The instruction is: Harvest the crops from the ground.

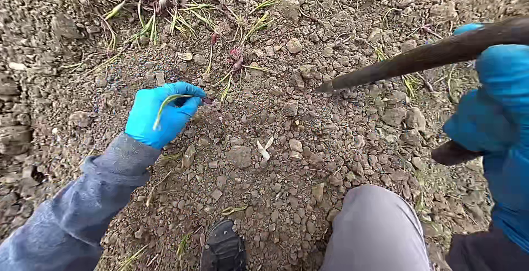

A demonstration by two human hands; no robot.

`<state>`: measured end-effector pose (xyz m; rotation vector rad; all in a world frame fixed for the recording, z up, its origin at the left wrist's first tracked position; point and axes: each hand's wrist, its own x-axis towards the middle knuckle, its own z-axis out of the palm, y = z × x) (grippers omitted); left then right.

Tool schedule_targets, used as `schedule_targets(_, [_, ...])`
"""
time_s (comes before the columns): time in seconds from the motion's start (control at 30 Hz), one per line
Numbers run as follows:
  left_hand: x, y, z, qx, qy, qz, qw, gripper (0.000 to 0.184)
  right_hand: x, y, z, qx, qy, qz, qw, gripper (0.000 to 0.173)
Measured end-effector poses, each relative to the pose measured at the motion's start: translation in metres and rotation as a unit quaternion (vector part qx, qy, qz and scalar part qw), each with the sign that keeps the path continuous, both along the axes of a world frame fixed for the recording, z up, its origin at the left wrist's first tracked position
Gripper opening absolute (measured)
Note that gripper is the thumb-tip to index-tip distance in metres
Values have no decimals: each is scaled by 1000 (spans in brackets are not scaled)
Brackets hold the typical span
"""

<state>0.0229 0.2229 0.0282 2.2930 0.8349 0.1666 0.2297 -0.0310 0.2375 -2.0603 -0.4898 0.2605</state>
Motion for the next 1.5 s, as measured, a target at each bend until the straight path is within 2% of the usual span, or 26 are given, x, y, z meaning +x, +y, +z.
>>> schedule_targets(0.03, [13,-10,-1,-29,9,-9,1000,13,7,-5,-22,-13,-18,-5,1000,8])
schedule_targets(0.1, [50,-34,-1,-42,12,-43,998,10,21,-31,-117,-52,-8,19,998,5])
schedule_targets(0.13, [72,-50,1,-24,-9,-72,997,10,18,-37,-164,-113,24,21,993,14])
schedule_targets(0.17, [94,-67,2,5,-28,-124,992,10,15,-41,-196,-165,57,33,984,21])
schedule_targets(0.2, [117,-85,0,39,-32,-192,980,10,17,-43,-205,-204,83,55,974,23])
schedule_targets(0.23, [137,-104,-9,84,-20,-261,961,10,19,-47,-194,-226,92,76,967,22])
schedule_targets(0.27, [149,-126,-25,128,-2,-324,937,11,18,-53,-167,-227,80,82,967,20])
schedule_targets(0.33, [162,-157,-63,162,35,-411,897,17,22,-65,-95,-151,19,50,987,12])
schedule_targets(0.37, [161,-164,-71,145,43,-420,895,19,25,-69,-61,-103,8,20,994,14])
schedule_targets(0.43, [153,-146,-55,123,13,-365,923,24,32,-62,-21,-85,-6,-33,996,15])
schedule_targets(0.47, [146,-126,-41,129,4,-298,946,25,40,-58,-24,-106,-5,-51,993,15])
schedule_targets(0.5, [142,-101,-29,150,22,-213,965,24,52,-57,-48,-122,-2,-50,991,16])
schedule_targets(0.57, [141,-46,-20,170,136,-82,973,34,74,-66,-146,-156,-11,-49,987,15])
schedule_targets(0.6, [142,-23,-23,160,201,-60,964,45,74,-66,-188,-208,2,-48,977,18])
schedule_targets(0.63, [142,-8,-32,158,235,-58,957,49,74,-65,-211,-261,16,-44,964,23])
schedule_targets(0.67, [140,2,-42,164,236,-67,955,46,73,-62,-221,-293,21,-39,955,26])
schedule_targets(0.8, [120,5,-71,176,123,-91,972,29,61,-60,-219,-316,8,-60,947,28])
schedule_targets(0.93, [118,10,-85,149,37,-80,985,26,64,-53,-221,-321,15,-100,942,27])
schedule_targets(1.0, [118,11,-89,155,33,-89,983,31,62,-50,-221,-330,21,-112,937,28])
schedule_targets(1.07, [122,12,-89,151,61,-102,981,48,59,-45,-220,-340,38,-123,932,29])
schedule_targets(1.1, [124,12,-87,142,80,-107,981,51,57,-41,-219,-349,48,-129,927,31])
schedule_targets(1.23, [122,10,-90,122,51,-106,986,25,54,-33,-214,-393,106,-119,906,38])
schedule_targets(1.33, [121,12,-90,120,75,-105,984,24,72,-37,-206,-387,220,-62,894,35])
schedule_targets(1.4, [120,11,-87,114,85,-108,984,24,93,-40,-181,-357,276,-19,892,33])
schedule_targets(1.5, [119,15,-90,133,86,-112,981,25,139,-24,-79,-339,240,42,909,34])
